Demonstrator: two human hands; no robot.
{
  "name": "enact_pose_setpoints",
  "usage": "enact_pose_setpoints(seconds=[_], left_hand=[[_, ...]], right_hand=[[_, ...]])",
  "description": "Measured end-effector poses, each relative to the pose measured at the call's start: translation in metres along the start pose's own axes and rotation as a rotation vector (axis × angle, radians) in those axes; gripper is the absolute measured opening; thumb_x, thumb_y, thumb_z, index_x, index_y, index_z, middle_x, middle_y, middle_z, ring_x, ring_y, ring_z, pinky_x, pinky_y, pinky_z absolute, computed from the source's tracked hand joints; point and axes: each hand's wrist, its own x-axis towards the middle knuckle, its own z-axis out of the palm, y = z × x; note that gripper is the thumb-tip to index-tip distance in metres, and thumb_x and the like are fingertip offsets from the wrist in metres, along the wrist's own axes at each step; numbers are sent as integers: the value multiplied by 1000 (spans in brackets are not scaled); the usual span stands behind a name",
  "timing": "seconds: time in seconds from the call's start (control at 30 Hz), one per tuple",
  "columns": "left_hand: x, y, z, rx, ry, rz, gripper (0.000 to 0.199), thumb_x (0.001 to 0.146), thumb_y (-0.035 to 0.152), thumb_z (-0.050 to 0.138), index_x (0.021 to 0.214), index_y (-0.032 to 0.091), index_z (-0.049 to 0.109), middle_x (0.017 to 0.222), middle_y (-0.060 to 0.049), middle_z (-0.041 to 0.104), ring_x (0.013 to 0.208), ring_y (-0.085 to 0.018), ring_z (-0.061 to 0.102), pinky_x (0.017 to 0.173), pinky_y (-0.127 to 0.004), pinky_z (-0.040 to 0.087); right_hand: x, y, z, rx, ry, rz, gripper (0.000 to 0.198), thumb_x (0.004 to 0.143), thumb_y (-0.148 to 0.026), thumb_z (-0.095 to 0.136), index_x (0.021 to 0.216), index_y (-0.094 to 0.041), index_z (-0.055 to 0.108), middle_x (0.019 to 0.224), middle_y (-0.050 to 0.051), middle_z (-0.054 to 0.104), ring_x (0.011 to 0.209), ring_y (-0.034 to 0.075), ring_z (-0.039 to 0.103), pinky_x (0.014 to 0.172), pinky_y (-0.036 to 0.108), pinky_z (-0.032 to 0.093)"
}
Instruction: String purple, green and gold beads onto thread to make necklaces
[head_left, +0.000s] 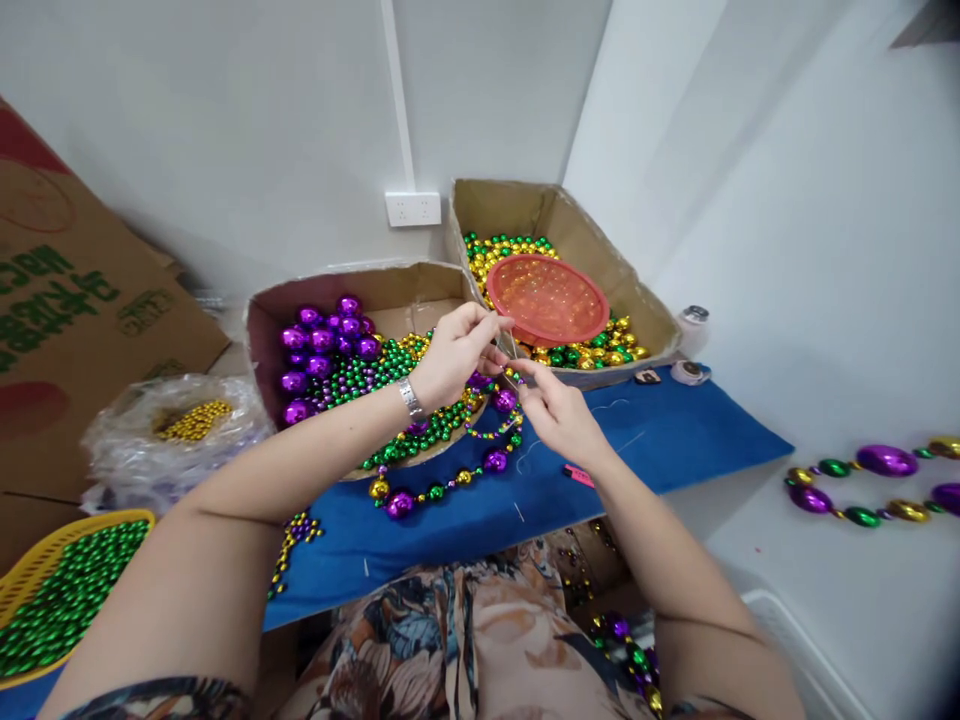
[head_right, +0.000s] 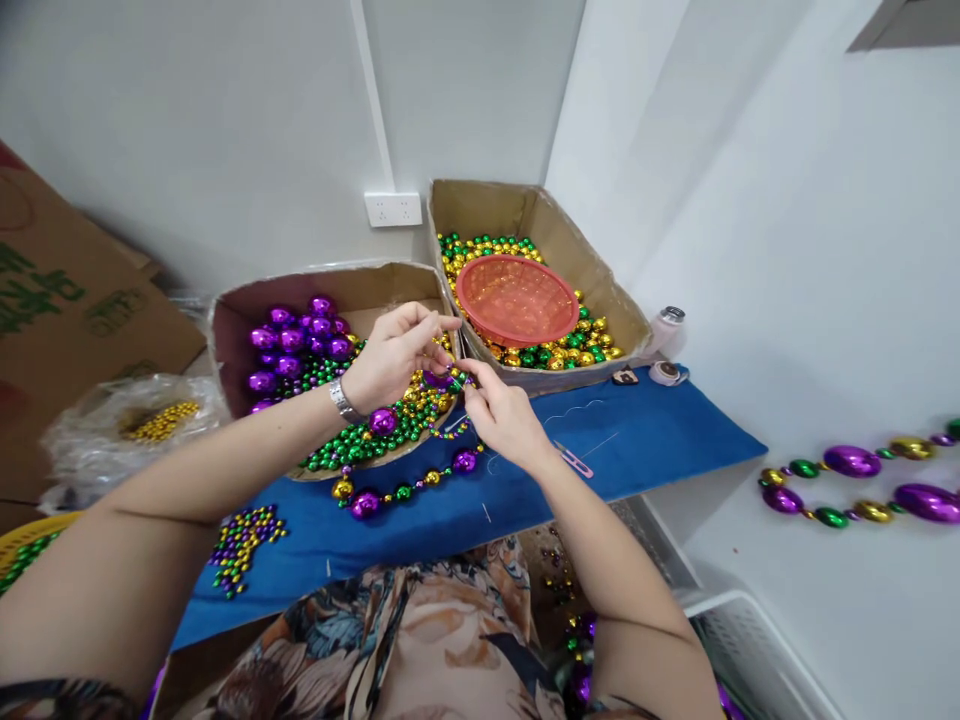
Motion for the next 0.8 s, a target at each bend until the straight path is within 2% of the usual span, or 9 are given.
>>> enact_pose_setpoints(seconds=[0.07,0.17,0.3,0.37,0.5,0.57,0.7,0.8], left_hand=[[-1,-1,-1,33,-33,44,14,93,26,53,83,16,48,105,-9,69,52,-4,61,47,-17,50],[-1,-2,-2,56,-55,77,10,93,27,52,94,17,52,118,-11,66,54,-4,62,48,-18,51],[0,-6,-2,57,-57,91,16,91,31,55,87,16,50,134,-12,57,56,-3,61,47,-16,52],[1,-8,-2,45,-47,83,21,90,33,56,82,16,48,137,-12,54,58,-2,61,47,-16,51],[3,-12,0,-10,-38,43,28,89,35,58,76,15,44,137,-12,53,60,-3,64,48,-16,52],[4,-13,1,-49,-34,20,30,89,35,59,76,15,42,138,-13,52,61,-4,65,48,-16,52],[5,-13,3,-100,-34,-33,28,91,32,58,77,15,40,143,-13,48,59,-4,66,48,-17,53],[4,-11,5,-92,-61,-32,23,92,30,56,81,15,42,142,-13,49,57,-3,65,47,-16,52]], right_hand=[[3,8,0,57,-32,35,51,92,-30,45,142,-21,44,54,-7,52,48,11,47,55,26,39],[4,22,6,233,-17,84,68,91,-32,48,154,-20,23,50,-9,46,44,11,41,47,25,33],[-1,28,12,389,26,114,80,91,-33,50,157,-20,6,46,-11,39,39,10,33,40,24,24],[-5,21,9,358,67,88,81,91,-32,51,157,-19,5,46,-11,41,38,10,33,41,25,26],[-15,1,-1,152,244,42,74,90,-30,52,154,-16,18,49,-9,47,40,11,37,48,29,34],[-18,-4,-2,110,277,52,74,90,-30,52,154,-16,16,48,-10,46,40,11,36,48,29,34],[-22,2,7,194,221,88,75,92,-32,50,154,-19,11,46,-12,40,40,11,33,45,27,30],[-19,12,15,351,127,108,70,92,-37,50,153,-20,18,47,-12,34,40,10,30,42,24,25]])
